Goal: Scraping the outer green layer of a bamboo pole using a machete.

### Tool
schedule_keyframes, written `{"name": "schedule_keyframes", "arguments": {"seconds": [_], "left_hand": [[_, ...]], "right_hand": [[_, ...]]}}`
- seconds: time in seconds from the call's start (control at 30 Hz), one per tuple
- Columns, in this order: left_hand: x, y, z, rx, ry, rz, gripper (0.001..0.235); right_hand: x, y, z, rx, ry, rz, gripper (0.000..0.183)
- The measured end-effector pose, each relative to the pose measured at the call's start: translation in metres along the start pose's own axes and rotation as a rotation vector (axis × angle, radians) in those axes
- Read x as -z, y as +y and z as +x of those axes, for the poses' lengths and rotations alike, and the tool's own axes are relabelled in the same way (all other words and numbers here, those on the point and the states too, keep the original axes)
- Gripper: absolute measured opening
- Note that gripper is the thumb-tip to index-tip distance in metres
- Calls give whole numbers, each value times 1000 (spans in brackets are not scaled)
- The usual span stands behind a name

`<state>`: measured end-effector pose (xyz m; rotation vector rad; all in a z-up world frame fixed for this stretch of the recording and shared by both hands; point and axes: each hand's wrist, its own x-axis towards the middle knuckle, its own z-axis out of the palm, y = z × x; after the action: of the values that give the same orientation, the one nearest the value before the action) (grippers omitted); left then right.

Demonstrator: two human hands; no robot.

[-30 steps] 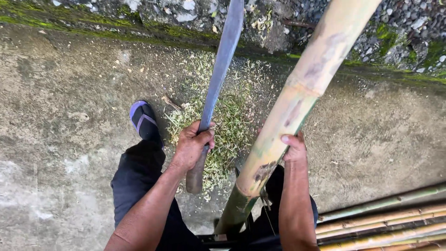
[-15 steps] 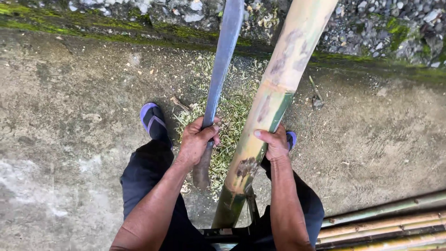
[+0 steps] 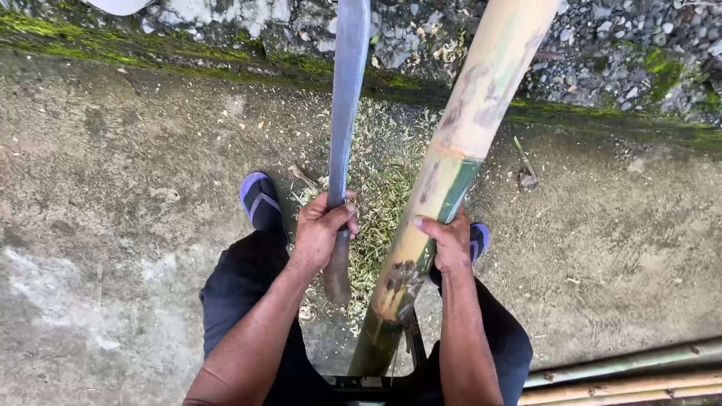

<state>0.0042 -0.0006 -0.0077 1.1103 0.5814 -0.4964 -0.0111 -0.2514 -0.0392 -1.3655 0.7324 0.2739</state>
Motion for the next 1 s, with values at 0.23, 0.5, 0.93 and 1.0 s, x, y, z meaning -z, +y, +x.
{"name": "schedule_keyframes", "arguments": {"seconds": [0.23,0.5,0.93,1.0], "left_hand": [[-5,-3,-4,-14,-30,15,22],[-9,0,-16,-36,-42,-33,25],[-3,-4,-37,-177,-64,41,23],[-6,-5,-36,-169,-75,12,22]], "right_hand": [[-11,-6,-5,-4,43,-21,83],[-10,-3,-8,47,21,-45,84],[-3,10,-2,101,-59,34,80],[-3,10,0,108,-70,24,78]]}}
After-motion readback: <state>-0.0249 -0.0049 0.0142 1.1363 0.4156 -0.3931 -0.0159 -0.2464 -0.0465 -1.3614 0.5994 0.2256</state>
